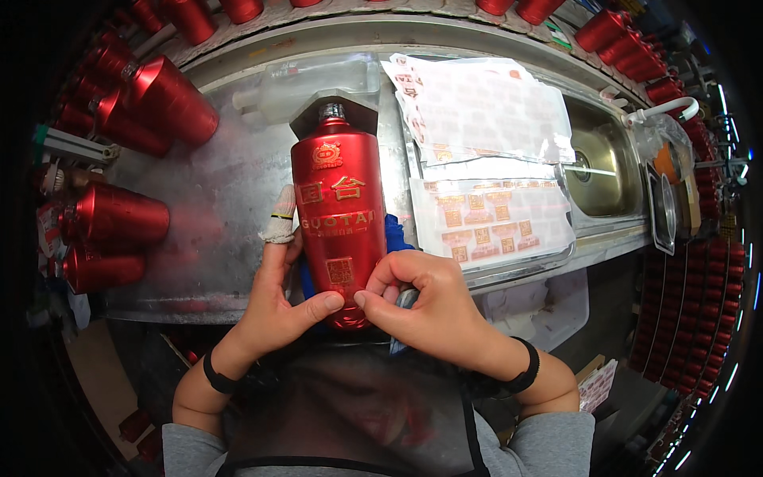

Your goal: Apply labels to red metallic bottles on an assembly line and clean them.

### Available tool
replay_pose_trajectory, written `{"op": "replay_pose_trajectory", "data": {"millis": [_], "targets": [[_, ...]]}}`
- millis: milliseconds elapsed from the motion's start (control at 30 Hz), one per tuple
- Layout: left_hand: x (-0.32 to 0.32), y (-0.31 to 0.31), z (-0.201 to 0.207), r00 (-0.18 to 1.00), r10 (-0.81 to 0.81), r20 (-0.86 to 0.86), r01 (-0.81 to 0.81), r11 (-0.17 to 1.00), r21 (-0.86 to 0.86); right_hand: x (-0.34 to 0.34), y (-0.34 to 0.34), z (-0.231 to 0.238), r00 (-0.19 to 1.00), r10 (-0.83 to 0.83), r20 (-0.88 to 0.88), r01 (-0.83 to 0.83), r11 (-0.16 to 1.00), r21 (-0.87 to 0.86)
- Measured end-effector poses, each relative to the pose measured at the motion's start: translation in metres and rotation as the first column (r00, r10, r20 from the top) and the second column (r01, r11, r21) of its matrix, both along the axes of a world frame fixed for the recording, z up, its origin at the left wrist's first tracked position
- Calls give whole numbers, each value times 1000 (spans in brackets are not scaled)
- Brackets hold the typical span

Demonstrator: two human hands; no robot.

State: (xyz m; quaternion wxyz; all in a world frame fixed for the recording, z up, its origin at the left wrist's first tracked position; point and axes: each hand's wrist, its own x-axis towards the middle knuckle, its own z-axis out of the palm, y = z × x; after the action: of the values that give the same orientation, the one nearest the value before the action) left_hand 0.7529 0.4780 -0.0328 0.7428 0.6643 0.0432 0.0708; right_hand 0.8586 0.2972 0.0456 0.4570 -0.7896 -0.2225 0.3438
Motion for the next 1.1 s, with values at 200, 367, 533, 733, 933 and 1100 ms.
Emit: {"op": "replay_pose_trajectory", "data": {"millis": [200, 367, 533, 733, 933, 1100], "targets": [[-2, 2, -2, 1000, -6, -14, 6, 1000, -9, 0, -1, -2, 999, 10, -31, -10, 1000, -2], [-3, 1, 1, 999, -7, -33, 6, 999, -38, 0, -1, -2, 1000, 24, -11, -24, 1000, -4], [-4, 2, -1, 1000, -10, -24, 10, 1000, 12, 2, -1, 1, 998, 38, -56, -39, 999, -17], [1, -4, 3, 999, 28, -17, -29, 998, -57, 11, 5, -6, 991, -113, -72, 116, 993, 34], [3, -6, 4, 1000, 20, -21, -21, 997, -69, 10, 10, -16, 990, -69, 119, 70, 998, -5], [1, -2, 3, 999, -12, -36, 10, 998, -59, 10, 11, -17, 992, -55, 110, 56, 998, -4]]}}
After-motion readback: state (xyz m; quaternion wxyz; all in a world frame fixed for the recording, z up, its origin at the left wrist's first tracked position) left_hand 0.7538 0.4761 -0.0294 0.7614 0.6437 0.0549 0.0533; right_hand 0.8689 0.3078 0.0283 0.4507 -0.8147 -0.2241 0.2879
